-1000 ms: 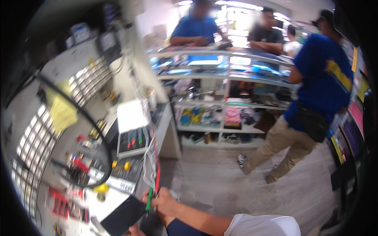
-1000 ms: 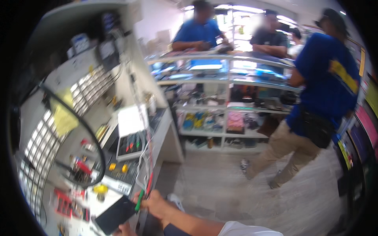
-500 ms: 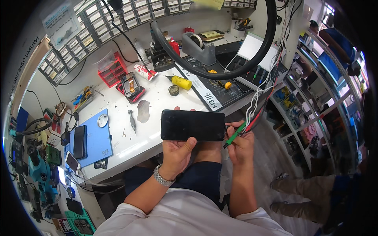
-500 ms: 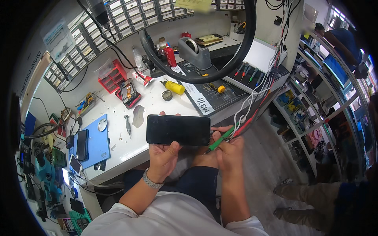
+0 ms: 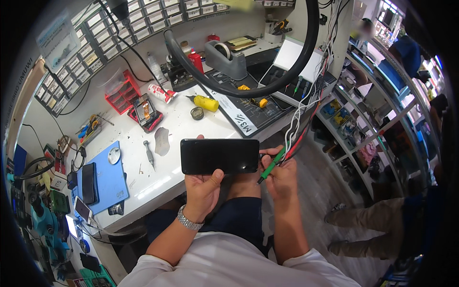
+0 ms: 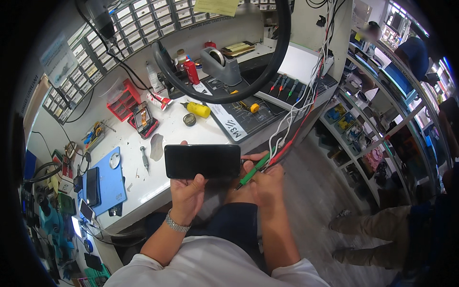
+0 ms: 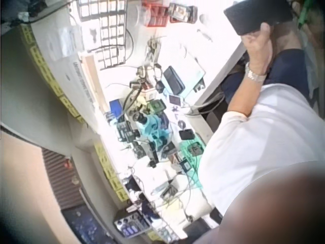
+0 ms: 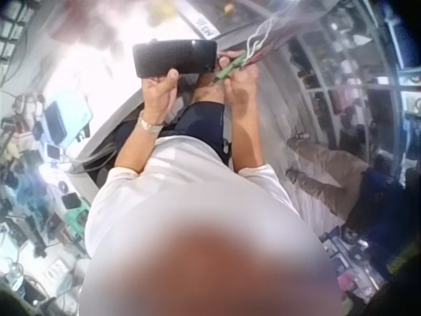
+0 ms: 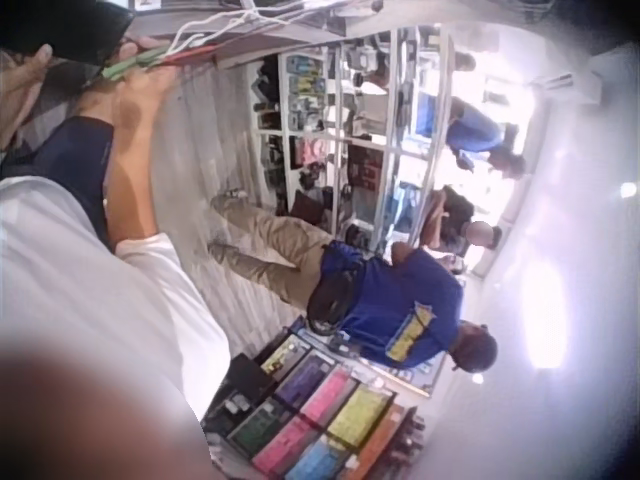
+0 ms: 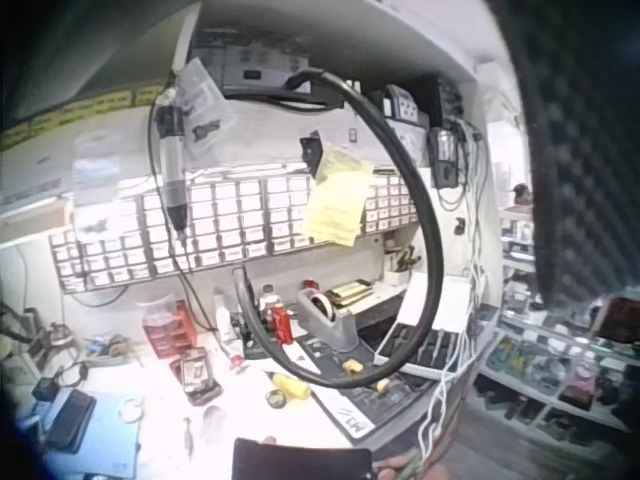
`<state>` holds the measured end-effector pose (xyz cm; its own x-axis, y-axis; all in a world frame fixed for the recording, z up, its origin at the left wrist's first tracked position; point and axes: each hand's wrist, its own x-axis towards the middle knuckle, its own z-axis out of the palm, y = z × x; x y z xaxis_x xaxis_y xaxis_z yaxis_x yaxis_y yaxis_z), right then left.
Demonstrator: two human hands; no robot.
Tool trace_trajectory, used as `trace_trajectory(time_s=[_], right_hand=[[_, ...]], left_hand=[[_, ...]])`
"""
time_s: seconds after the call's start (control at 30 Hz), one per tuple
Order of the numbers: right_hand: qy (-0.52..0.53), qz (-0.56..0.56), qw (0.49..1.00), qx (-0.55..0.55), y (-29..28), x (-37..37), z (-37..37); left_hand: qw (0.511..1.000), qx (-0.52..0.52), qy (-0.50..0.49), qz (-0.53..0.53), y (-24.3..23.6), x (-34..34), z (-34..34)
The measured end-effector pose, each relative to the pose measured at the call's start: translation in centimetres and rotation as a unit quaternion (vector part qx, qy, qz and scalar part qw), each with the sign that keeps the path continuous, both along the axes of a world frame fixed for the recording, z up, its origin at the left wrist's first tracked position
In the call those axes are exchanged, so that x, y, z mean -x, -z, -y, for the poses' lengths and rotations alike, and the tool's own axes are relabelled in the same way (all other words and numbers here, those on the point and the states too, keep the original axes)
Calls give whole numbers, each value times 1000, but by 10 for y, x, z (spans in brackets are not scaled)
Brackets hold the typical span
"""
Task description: The person uses a screwdriver to remove screws from a disassembled smartphone, then handles a white smartphone and a screen protector package. The person connects a multimeter probe to the phone's charging port and later wipes the phone's back with a cloth.
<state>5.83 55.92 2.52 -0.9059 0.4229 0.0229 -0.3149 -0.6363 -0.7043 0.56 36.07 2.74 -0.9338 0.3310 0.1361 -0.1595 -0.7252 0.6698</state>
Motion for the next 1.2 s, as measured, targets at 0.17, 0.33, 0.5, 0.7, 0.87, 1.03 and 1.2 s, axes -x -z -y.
trace_trajectory(time_s=[0.17,0.33,0.5,0.7,0.87,1.03,1.2], right_hand=[[12,-23,1000,-3,10,1,-1],[14,-36,999,-3,-1,-2,2],[34,18,999,-4,1,-6,1],[42,152,985,-67,-10,-3,4],[7,52,994,-99,14,4,-8],[12,34,997,-75,18,1,-13],[-11,24,999,-45,8,-1,-7]], left_hand=[[999,7,9,35,-3,2,3],[999,-25,24,7,-1,0,3],[999,3,48,10,-1,-3,2],[997,72,-13,-24,17,-9,10],[999,51,-2,13,25,-2,-3],[996,75,-17,50,16,-9,2],[994,99,-45,31,5,-19,10]])
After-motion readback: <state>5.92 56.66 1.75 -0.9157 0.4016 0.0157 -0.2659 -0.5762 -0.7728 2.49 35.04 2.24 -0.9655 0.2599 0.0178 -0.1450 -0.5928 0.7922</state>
